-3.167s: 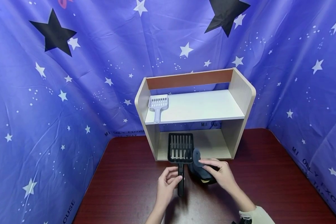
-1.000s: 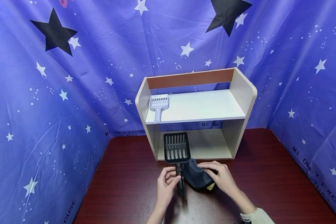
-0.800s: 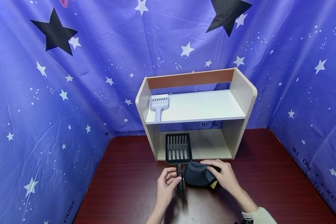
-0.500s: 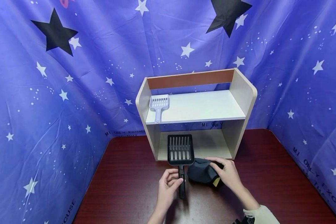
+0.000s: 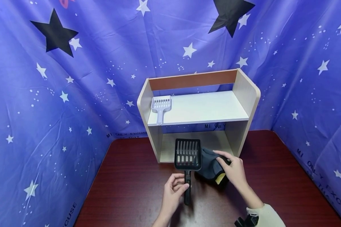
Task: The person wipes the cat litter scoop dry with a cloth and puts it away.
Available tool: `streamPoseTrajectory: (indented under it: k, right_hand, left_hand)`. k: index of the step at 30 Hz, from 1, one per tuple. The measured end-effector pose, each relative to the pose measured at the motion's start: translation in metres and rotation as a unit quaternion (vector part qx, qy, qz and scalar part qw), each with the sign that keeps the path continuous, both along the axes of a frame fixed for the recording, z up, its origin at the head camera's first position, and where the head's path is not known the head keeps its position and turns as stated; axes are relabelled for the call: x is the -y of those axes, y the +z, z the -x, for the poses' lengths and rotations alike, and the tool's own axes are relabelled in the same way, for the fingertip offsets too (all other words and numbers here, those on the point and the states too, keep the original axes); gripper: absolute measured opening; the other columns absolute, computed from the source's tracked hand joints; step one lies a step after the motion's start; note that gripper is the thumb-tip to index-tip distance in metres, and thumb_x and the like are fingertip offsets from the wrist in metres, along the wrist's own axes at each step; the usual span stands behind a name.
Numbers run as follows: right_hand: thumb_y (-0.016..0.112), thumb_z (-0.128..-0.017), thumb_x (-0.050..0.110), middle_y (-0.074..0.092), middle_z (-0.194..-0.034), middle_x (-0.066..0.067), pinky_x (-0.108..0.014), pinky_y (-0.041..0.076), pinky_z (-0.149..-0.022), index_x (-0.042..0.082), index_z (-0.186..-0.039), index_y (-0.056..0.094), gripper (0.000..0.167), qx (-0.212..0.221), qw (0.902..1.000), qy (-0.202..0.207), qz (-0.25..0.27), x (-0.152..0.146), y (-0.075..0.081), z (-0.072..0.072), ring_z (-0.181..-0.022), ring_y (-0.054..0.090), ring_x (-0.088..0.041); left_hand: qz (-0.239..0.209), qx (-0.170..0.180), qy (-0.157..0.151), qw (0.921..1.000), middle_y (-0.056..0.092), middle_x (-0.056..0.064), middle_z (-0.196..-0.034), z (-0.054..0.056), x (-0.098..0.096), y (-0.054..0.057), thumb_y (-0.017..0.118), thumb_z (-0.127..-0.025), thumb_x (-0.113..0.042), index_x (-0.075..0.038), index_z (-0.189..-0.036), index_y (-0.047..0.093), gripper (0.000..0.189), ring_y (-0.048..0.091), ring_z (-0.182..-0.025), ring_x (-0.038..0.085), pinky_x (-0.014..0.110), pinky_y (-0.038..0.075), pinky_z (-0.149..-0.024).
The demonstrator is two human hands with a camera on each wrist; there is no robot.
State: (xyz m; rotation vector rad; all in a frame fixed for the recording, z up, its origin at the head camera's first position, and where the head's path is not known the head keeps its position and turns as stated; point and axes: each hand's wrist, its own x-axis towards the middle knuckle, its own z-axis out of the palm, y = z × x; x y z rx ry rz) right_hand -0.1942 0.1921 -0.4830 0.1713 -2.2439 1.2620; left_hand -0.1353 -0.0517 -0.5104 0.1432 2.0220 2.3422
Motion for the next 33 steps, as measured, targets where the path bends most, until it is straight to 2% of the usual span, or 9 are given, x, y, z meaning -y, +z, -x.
streamPoseTrajectory:
  k: [3, 8, 12, 16, 18, 21, 23, 25, 33]
  right_hand:
    - [0.076, -0.084, 0.004, 0.078, -0.101, -0.006, -0.004, 0.041, -0.069, 0.017, -0.106, 0.078, 0.026, 0.008, 0.9999, -0.011, 0.01, 0.0, 0.002, 0.0, -0.079, 0.057, 0.011]
    - [0.076, -0.085, 0.005, 0.078, -0.102, -0.004, -0.001, 0.042, -0.079, 0.019, -0.107, 0.078, 0.026, 0.019, 0.9991, -0.018, 0.032, 0.0, 0.005, 0.001, -0.089, 0.057, 0.02]
    - [0.075, -0.086, 0.006, 0.078, -0.103, -0.004, -0.002, 0.043, -0.079, 0.019, -0.108, 0.078, 0.026, 0.018, 0.9991, -0.013, 0.036, 0.0, 0.007, 0.001, -0.089, 0.058, 0.019]
    - [0.075, -0.088, 0.006, 0.078, -0.103, -0.007, -0.002, 0.044, -0.078, 0.018, -0.109, 0.077, 0.025, 0.004, 0.9993, 0.013, 0.036, 0.001, 0.009, 0.0, -0.089, 0.059, 0.017]
    - [0.074, -0.087, 0.003, 0.077, -0.103, -0.01, -0.002, 0.044, -0.079, 0.013, -0.109, 0.077, 0.024, -0.004, 0.9989, 0.03, 0.035, 0.004, 0.016, -0.005, -0.092, 0.059, 0.017]
    - [0.073, -0.087, 0.001, 0.077, -0.105, -0.011, -0.002, 0.044, -0.082, 0.012, -0.11, 0.077, 0.026, -0.015, 0.9981, 0.054, 0.026, 0.006, 0.016, -0.007, -0.097, 0.058, 0.019]
    - [0.073, -0.086, -0.002, 0.077, -0.105, -0.012, -0.002, 0.044, -0.084, 0.009, -0.11, 0.076, 0.027, -0.021, 0.9975, 0.066, 0.017, 0.008, 0.015, -0.007, -0.099, 0.058, 0.019]
    - [0.073, -0.086, 0.0, 0.077, -0.107, -0.01, -0.002, 0.044, -0.085, 0.012, -0.111, 0.076, 0.028, -0.03, 0.9964, 0.078, 0.01, 0.006, 0.007, -0.004, -0.101, 0.058, 0.018]
    - [0.072, -0.085, -0.004, 0.077, -0.104, -0.011, -0.002, 0.045, -0.088, 0.01, -0.11, 0.077, 0.028, -0.053, 0.993, 0.106, 0.001, 0.008, 0.004, -0.007, -0.102, 0.06, 0.016]
  left_hand:
    - [0.001, 0.005, -0.001, 1.0, 0.067, 0.031, -0.109, -0.001, -0.001, -0.001, 0.071, -0.088, -0.001, 0.008, -0.122, 0.055, 0.039, 0.071, -0.081, 0.006, 0.022, 0.059, -0.066]
    - [-0.001, 0.008, 0.0, 1.0, 0.068, 0.03, -0.11, -0.002, -0.001, -0.002, 0.071, -0.087, -0.001, 0.007, -0.122, 0.055, 0.039, 0.071, -0.082, 0.006, 0.022, 0.059, -0.068]
    - [0.005, 0.01, 0.001, 0.9999, 0.067, 0.032, -0.11, -0.002, -0.002, -0.003, 0.071, -0.087, 0.0, 0.007, -0.122, 0.056, 0.039, 0.071, -0.081, 0.005, 0.022, 0.059, -0.069]
    - [0.006, 0.01, 0.001, 0.9999, 0.068, 0.032, -0.109, 0.0, -0.002, -0.003, 0.071, -0.087, 0.0, 0.007, -0.121, 0.056, 0.038, 0.071, -0.081, 0.005, 0.022, 0.059, -0.069]
    - [0.003, 0.009, -0.001, 1.0, 0.068, 0.032, -0.109, 0.001, -0.002, -0.003, 0.071, -0.087, 0.0, 0.008, -0.121, 0.056, 0.038, 0.071, -0.08, 0.006, 0.022, 0.06, -0.069]
    - [0.001, 0.006, -0.003, 1.0, 0.068, 0.032, -0.109, 0.002, -0.002, -0.002, 0.071, -0.087, 0.0, 0.008, -0.121, 0.056, 0.038, 0.071, -0.079, 0.006, 0.023, 0.06, -0.069]
    - [0.002, 0.003, -0.004, 1.0, 0.068, 0.033, -0.108, 0.003, -0.003, -0.002, 0.071, -0.087, 0.001, 0.007, -0.12, 0.056, 0.038, 0.071, -0.079, 0.006, 0.023, 0.06, -0.068]
    - [0.003, 0.002, -0.004, 1.0, 0.068, 0.033, -0.108, 0.004, -0.003, -0.002, 0.071, -0.087, 0.001, 0.007, -0.12, 0.056, 0.037, 0.071, -0.078, 0.006, 0.022, 0.059, -0.068]
    - [0.007, -0.001, 0.002, 1.0, 0.068, 0.032, -0.107, 0.007, -0.005, -0.001, 0.071, -0.087, 0.001, 0.007, -0.12, 0.057, 0.036, 0.071, -0.077, 0.005, 0.022, 0.059, -0.065]
